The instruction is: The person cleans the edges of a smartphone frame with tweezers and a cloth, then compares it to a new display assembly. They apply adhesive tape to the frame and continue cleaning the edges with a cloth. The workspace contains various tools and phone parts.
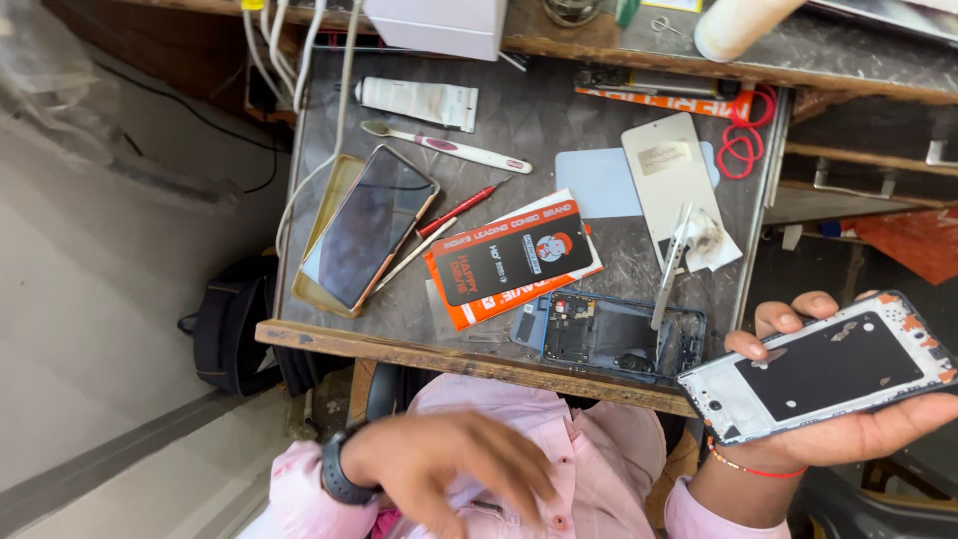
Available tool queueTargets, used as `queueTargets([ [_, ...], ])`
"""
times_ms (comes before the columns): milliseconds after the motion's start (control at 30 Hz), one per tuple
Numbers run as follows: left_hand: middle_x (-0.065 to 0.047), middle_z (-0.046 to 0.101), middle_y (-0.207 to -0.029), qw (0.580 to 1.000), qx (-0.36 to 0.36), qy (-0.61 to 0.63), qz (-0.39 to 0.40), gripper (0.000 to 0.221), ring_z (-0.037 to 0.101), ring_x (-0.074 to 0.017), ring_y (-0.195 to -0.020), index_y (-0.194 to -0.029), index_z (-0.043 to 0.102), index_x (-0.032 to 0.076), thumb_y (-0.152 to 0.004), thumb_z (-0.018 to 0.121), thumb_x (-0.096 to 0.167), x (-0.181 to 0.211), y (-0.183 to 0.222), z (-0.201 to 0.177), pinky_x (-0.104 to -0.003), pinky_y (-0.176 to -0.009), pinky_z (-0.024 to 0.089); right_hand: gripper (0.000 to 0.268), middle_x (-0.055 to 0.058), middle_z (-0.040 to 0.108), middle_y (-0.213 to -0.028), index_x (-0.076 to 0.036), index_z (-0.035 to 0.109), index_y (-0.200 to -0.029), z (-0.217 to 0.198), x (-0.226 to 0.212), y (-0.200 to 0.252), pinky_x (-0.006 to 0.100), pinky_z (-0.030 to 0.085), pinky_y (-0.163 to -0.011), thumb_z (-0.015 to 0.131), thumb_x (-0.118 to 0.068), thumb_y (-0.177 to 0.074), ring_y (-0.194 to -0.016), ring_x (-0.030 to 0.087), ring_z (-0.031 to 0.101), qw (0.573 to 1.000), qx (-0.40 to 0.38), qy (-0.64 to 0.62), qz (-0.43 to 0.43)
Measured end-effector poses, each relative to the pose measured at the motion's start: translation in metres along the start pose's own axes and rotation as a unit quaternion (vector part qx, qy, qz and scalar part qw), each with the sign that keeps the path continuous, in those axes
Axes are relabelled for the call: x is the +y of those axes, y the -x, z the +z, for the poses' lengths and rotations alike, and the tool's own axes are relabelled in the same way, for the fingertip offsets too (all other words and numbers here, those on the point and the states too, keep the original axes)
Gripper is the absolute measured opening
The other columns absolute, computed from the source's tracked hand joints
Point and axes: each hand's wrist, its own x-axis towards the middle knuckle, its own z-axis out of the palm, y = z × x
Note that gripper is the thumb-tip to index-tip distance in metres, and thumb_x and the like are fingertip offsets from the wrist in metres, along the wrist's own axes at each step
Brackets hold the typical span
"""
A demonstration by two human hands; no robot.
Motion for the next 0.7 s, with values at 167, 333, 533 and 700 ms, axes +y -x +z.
queueTargets([
  [167, -0.019, 0.038, -0.172, 0.988, 0.014, 0.08, -0.131, 0.068, 0.028, -0.0386, -0.166, -0.153, 0.054, 0.014, -0.104, 0.053, 0.061, -0.033, 0.039, 0.058, -0.049, -0.135, 0.017, 0.064, 0.01, 0.056, -0.126, -0.019, 0.056, -0.138, 0.004, 0.008, -0.006, 0.038, 0.045, -0.087, 0.053, -0.069, -0.097, -0.107, 0.024, 0.052, 1.0, -0.007, -0.028, -0.001],
  [333, -0.019, 0.024, -0.169, 0.915, 0.146, -0.134, -0.352, 0.077, 0.013, -0.043, -0.157, -0.161, 0.044, 0.018, -0.096, 0.052, 0.06, -0.03, 0.074, 0.072, -0.052, -0.122, 0.011, 0.051, 0.004, 0.055, -0.131, -0.021, 0.056, -0.139, -0.051, 0.003, -0.031, 0.037, 0.043, -0.093, 0.051, -0.055, -0.102, -0.113, 0.02, 0.052, 0.992, -0.028, -0.111, 0.045],
  [533, -0.014, 0.076, -0.107, 0.778, 0.128, -0.349, -0.506, 0.057, 0.073, -0.0331, -0.099, -0.116, 0.076, 0.012, -0.083, 0.068, 0.058, 0.028, 0.049, 0.047, -0.044, -0.084, 0.055, 0.029, 0.002, 0.059, -0.146, -0.009, 0.059, -0.14, -0.14, 0.011, -0.101, 0.046, 0.041, -0.105, 0.046, -0.028, -0.122, -0.132, 0.023, 0.055, 0.952, -0.147, -0.23, 0.14],
  [700, -0.01, 0.074, -0.096, 0.833, 0.295, -0.448, -0.133, 0.04, 0.072, -0.0293, -0.091, -0.116, 0.074, 0.008, -0.089, 0.076, 0.037, 0.034, 0.008, 0.017, -0.041, -0.08, 0.055, 0.051, 0.009, 0.057, -0.146, -0.006, 0.053, -0.146, -0.133, 0.035, -0.112, 0.054, 0.04, -0.108, 0.043, -0.045, -0.114, -0.133, 0.027, 0.054, 0.975, -0.105, -0.16, 0.11],
])
